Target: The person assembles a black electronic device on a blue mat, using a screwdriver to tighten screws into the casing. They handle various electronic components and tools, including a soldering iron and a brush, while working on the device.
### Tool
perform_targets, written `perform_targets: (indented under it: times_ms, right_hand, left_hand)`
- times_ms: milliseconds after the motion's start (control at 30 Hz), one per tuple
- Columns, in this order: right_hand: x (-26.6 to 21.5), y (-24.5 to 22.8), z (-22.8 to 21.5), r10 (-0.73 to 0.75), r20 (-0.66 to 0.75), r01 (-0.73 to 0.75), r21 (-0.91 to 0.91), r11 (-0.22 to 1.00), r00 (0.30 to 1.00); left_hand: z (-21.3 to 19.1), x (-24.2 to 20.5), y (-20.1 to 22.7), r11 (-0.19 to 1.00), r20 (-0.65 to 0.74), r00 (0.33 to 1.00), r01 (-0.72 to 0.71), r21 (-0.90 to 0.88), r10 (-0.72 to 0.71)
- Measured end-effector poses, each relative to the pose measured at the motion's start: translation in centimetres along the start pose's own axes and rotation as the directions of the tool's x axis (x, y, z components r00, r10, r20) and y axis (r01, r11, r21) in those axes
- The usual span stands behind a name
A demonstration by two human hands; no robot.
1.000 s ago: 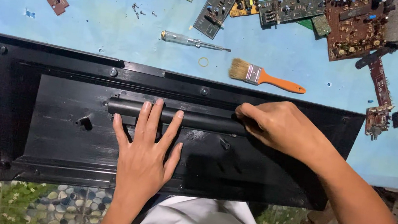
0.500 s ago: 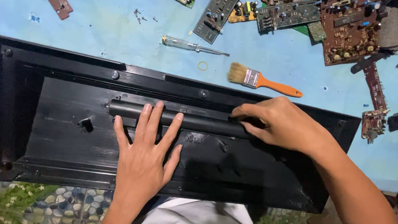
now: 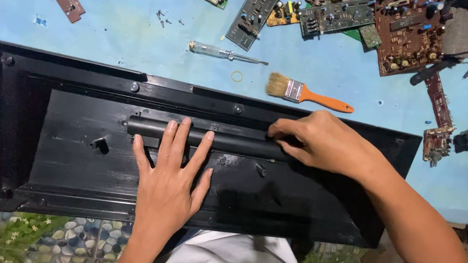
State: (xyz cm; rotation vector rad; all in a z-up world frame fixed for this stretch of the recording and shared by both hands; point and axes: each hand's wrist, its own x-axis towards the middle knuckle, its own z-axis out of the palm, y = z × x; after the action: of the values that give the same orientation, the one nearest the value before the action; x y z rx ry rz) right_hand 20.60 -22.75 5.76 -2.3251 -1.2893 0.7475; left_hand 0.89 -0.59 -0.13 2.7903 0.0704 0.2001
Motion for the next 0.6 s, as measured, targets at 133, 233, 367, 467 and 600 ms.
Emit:
perform_targets:
  times_ms: [133, 233, 367, 467, 600]
  right_hand:
    - [0.0, 0.1, 0.3, -0.022, -0.019, 0.022, -0.005, 1.000, 1.000]
    - [-0.2, -0.2, 0.4, 0.002, 0.022, -0.001, -0.035, 0.999, 1.000]
    - [-0.6, 0.1, 0.1, -0.035, 0.021, 0.036, -0.021, 0.999, 0.999]
    - [-1.0, 0.6, 0.5, -0.114, 0.006, 0.114, -0.037, 0.993, 0.994]
    - [-1.1, 0.3, 0.4, -0.192, -0.005, 0.190, -0.136, 0.972, 0.981]
  left_hand:
    - [-0.2, 0.1, 0.1, 1.000, -0.018, 1.000, -0.009, 0.019, 0.010]
    - [-0.4, 0.0, 0.0, 1.000, -0.018, 1.000, -0.017, -0.002, 0.017]
    - [-0.4, 0.3, 0.3, 1.000, -0.022, 1.000, 0.003, 0.020, -0.002]
    - [-0.3, 0.1, 0.3, 0.999, -0.019, 1.000, 0.010, 0.031, -0.009]
    - [-0.2, 0.1, 0.2, 1.000, -0.027, 1.000, 0.000, 0.031, 0.001]
